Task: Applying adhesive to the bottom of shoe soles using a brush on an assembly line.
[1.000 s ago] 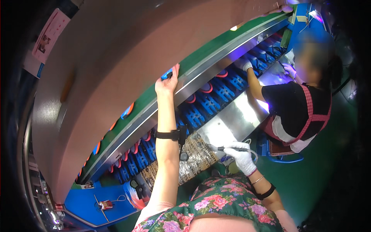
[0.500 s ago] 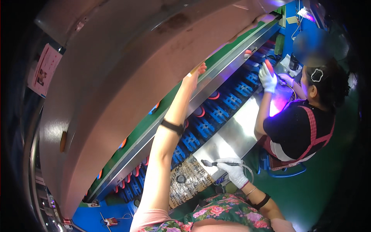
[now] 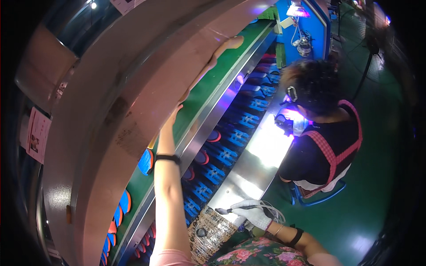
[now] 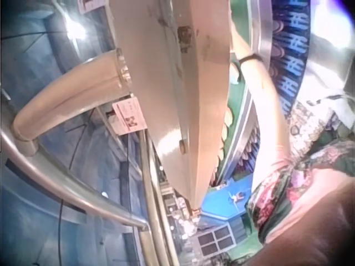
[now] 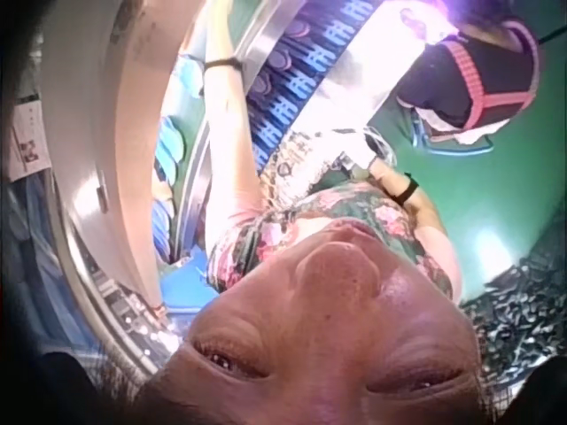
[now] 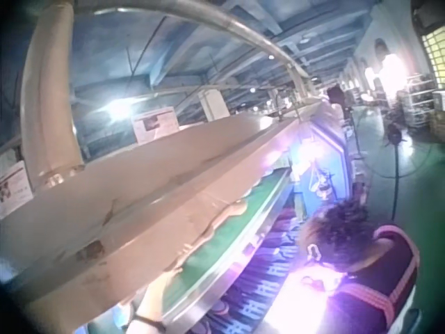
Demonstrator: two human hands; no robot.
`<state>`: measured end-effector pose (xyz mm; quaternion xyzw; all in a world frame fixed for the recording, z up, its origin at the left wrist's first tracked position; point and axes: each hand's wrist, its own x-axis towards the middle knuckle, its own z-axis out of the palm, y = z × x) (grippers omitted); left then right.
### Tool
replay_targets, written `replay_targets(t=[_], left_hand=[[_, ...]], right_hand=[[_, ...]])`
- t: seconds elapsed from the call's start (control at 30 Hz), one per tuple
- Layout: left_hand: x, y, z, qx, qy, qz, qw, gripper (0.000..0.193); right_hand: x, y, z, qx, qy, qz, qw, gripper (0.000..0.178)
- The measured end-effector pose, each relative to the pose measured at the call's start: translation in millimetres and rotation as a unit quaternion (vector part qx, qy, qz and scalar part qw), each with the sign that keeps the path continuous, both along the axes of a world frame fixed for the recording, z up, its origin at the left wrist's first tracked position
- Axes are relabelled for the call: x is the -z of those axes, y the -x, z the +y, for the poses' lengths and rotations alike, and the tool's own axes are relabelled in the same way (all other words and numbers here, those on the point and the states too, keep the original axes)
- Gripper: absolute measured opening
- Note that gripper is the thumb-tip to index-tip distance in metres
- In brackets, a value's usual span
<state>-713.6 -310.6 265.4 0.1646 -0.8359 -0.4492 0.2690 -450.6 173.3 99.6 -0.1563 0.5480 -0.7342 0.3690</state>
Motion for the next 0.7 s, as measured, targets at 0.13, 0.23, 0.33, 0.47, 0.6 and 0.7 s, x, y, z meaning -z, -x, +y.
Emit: replay_targets(t=[0.13,0.23,0.33,0.47,0.6,0.7], left_hand=[[-26,-73,74,0.228,-0.438,0.288,0.820,0.047],[-31,-165,89,0.214,-0.568,0.337,0.720,0.049],[0,-253,102,0.084,-0.490,0.297,0.815,0.063],[45,-358,147,0.154,-0.462,0.289,0.824,0.093],[94,-437,195,0.267,-0.601,0.302,0.690,0.088],[123,-487,220,0.267,-0.609,0.302,0.683,0.067]], right_hand=[[3,-4,-3,0.002,0.024,-0.006,1.000,0.020],[14,-22,-10,-0.033,0.040,-0.011,0.999,0.019],[30,-40,-18,-0.036,0.014,0.016,0.999,0.017],[20,-52,-23,-0.004,0.036,0.087,0.996,0.016],[6,-60,-34,0.011,0.016,0.076,0.997,0.016],[8,-68,-46,0.022,0.068,-0.034,0.997,0.017]])
